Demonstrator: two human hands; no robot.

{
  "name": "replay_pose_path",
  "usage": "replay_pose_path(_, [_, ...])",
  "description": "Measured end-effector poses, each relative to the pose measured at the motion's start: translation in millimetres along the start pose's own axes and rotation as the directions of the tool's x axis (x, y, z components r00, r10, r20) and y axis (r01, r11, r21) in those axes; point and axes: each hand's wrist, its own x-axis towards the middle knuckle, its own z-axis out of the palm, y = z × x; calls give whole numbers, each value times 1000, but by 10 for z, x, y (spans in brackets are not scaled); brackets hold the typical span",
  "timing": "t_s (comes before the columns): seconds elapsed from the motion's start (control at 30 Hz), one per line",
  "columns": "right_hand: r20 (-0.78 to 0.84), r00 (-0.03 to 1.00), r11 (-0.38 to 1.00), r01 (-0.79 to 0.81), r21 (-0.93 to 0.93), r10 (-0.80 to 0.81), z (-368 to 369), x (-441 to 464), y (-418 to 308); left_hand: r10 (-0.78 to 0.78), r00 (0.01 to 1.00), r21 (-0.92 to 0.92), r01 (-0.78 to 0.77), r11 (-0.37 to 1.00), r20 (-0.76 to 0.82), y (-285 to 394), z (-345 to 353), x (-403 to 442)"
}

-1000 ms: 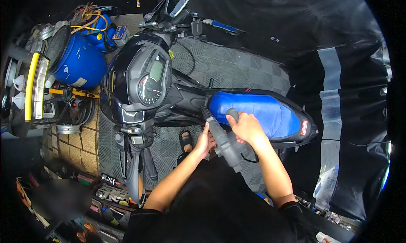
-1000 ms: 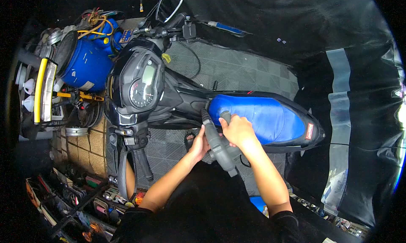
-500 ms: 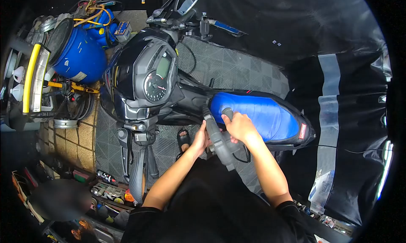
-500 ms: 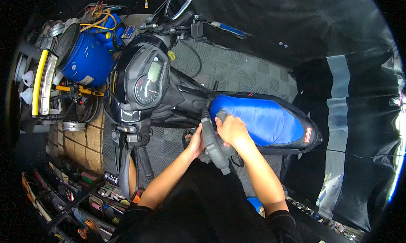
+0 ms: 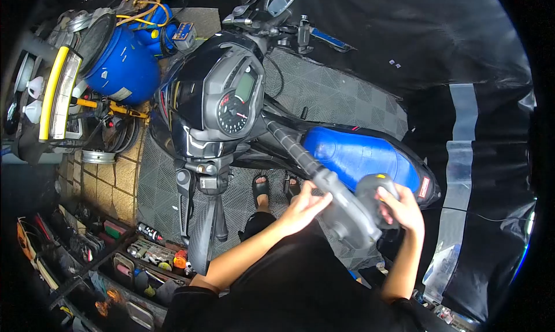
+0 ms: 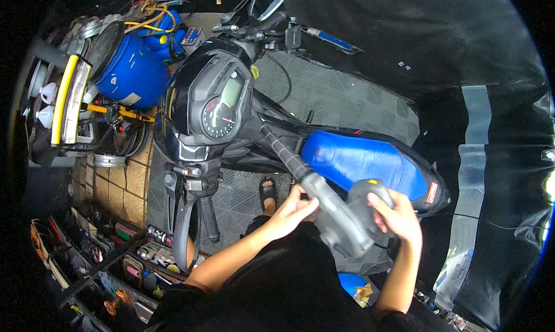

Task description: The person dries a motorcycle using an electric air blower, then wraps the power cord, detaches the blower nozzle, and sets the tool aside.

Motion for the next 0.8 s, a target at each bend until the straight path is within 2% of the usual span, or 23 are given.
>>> replay_pose_path(0.07, [-18, 999, 998, 46, 49, -46, -244, -246, 37, 137, 963, -188, -93, 978, 234, 193, 122, -117])
replay_pose_path(0.1, [-33, 995, 993, 95, 70, -93, -353, -367, 44, 47, 948, -111, -13, 994, 316, 388, 165, -208])
replay_pose_path(0.13, [-51, 989, 986, 144, 89, -140, -449, -481, 37, 79, 931, -102, -46, 994, 357, 466, 244, -268])
replay_pose_path(0.2, [-82, 969, 961, 242, 130, -233, -596, -695, -25, 212, 879, -25, -222, 975, 427, 693, 370, -384])
replay_pose_path(0.23, [-100, 961, 957, 267, 117, -256, -638, -771, -98, 241, 867, -43, -248, 968, 436, 776, 420, -413])
replay_pose_path(0.27, [-121, 950, 948, 301, 106, -288, -665, -826, -159, 246, 862, -37, -256, 966, 443, 831, 444, -424])
replay_pose_path(0.33, [-122, 942, 947, 320, 43, -313, -637, -917, -401, 377, 815, 90, -457, 885, 440, 940, 448, -435])
replay_pose_path(0.37, [-129, 939, 944, 327, 42, -319, -624, -936, -499, 404, 808, 56, -470, 881, 429, 1003, 439, -446])
replay_pose_path(0.4, [-123, 937, 944, 331, 12, -327, -608, -944, -592, 388, 849, -77, -388, 919, 360, 1158, 486, -511])
replay_pose_path(0.53, [-114, 936, 943, 328, -60, -333, -510, -949, -948, 515, 783, 214, -601, 770, 348, 1236, 287, -460])
replay_pose_path(0.67, [-134, 923, 929, 344, -136, -362, -410, -946, -1262, 333, 907, 39, -354, 935, 258, 1344, 279, -485])
replay_pose_path(0.73, [-134, 921, 926, 348, -146, -367, -386, -920, -1372, 455, 861, 26, -472, 881, 227, 1340, 253, -438])
replay_pose_path(0.8, [-153, 931, 935, 304, -182, -332, -325, -907, -1505, 480, 854, -3, -489, 872, 202, 1385, 254, -434])
